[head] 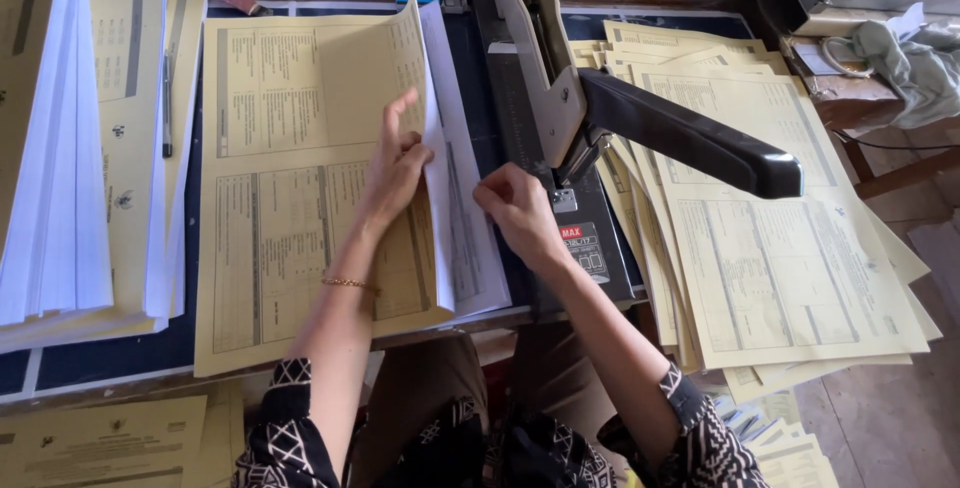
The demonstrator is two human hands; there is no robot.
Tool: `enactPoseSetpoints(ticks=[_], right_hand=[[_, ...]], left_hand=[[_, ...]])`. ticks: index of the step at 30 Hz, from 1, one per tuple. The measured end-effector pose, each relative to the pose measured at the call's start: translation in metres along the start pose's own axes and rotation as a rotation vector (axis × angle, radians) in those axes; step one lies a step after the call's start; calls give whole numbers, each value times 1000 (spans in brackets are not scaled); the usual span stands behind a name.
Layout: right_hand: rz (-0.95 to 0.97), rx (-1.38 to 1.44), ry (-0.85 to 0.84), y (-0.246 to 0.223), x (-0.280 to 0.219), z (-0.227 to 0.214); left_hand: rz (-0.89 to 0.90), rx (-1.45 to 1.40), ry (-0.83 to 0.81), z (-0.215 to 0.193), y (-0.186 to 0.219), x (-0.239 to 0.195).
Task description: Stapling sets of yellow documents using a heavy-duty manual stapler in a repetitive manner.
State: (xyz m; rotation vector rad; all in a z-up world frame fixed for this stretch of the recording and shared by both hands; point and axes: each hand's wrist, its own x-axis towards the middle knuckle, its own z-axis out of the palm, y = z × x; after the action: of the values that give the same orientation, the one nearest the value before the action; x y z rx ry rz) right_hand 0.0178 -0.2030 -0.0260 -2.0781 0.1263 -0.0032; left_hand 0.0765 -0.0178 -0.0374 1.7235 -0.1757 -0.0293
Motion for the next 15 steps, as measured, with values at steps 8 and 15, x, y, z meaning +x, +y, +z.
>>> enactPoseSetpoints(ticks=[8, 15], right_hand=[[154, 803, -6, -31, -24, 21], [140, 928, 3, -26, -24, 36]], left_hand=[[-26, -135, 22, -2, -5, 9], [-80, -233, -78, -10, 37, -12]])
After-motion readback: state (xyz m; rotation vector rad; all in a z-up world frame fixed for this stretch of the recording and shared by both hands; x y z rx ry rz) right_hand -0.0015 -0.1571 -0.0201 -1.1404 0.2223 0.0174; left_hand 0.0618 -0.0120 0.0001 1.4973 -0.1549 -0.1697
